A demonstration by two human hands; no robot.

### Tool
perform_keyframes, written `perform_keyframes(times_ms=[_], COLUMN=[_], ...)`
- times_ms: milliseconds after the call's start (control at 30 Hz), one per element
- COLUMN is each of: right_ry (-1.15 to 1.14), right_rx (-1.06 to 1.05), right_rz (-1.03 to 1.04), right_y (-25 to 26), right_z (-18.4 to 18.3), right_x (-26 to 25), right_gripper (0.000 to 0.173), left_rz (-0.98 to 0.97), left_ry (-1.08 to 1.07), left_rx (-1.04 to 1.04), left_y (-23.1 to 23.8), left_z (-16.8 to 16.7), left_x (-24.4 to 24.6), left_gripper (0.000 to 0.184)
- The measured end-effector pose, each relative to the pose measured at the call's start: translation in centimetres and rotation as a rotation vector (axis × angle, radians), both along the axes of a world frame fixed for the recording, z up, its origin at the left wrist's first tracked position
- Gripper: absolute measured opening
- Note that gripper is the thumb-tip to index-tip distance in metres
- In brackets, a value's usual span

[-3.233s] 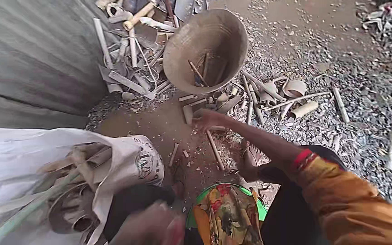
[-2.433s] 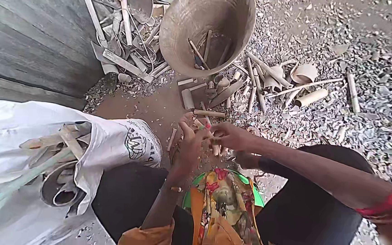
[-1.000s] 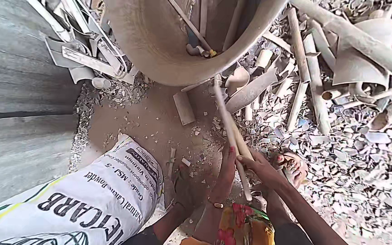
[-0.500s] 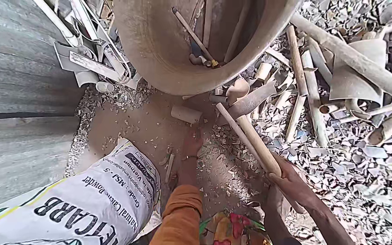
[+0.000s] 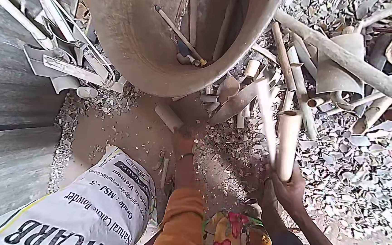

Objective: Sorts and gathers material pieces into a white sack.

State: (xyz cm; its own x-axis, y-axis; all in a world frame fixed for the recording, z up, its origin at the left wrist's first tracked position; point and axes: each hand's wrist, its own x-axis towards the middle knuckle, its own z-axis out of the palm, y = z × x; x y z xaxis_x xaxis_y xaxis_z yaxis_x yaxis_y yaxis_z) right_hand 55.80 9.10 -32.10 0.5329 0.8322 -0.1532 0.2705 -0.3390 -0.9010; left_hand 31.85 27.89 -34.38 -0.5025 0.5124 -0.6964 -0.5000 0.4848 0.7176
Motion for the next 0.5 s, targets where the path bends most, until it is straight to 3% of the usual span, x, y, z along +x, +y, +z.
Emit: perform_keyframes(times_ms=[100,167,267,367,433,500], right_ry=[0.122,0.260,0.427,0.384,0.310,0.270], right_rx=[-0.026,-0.007,0.073,-0.050,-0.201,-0.259], right_rz=[-0.148,-0.189,-0.199,-0.163,-0.074,0.008], right_y=[2.1,4.2,7.7,11.4,13.7,15.5], right_z=[-0.2,-0.2,-0.6,-1.1,-1.4,-1.7], right_x=[1.2,1.5,0.9,0.2,0.3,0.5], right_gripper=[0.053,0.050,0.046,0.050,0.066,0.075], left_rz=[-0.224,-0.589,-1.143,-1.356,-1.447,-1.501], left_ry=[0.204,0.442,0.759,0.899,0.831,0.785], left_rx=[-0.077,0.066,0.255,0.448,0.425,0.399], left_y=[-3.2,-3.0,2.2,8.8,11.5,12.2], left_z=[-0.5,-0.4,-0.1,-1.5,-0.2,0.1], left_x=[1.4,2.6,3.7,5.2,7.2,8.1], left_gripper=[0.032,0.038,0.083,0.129,0.143,0.141])
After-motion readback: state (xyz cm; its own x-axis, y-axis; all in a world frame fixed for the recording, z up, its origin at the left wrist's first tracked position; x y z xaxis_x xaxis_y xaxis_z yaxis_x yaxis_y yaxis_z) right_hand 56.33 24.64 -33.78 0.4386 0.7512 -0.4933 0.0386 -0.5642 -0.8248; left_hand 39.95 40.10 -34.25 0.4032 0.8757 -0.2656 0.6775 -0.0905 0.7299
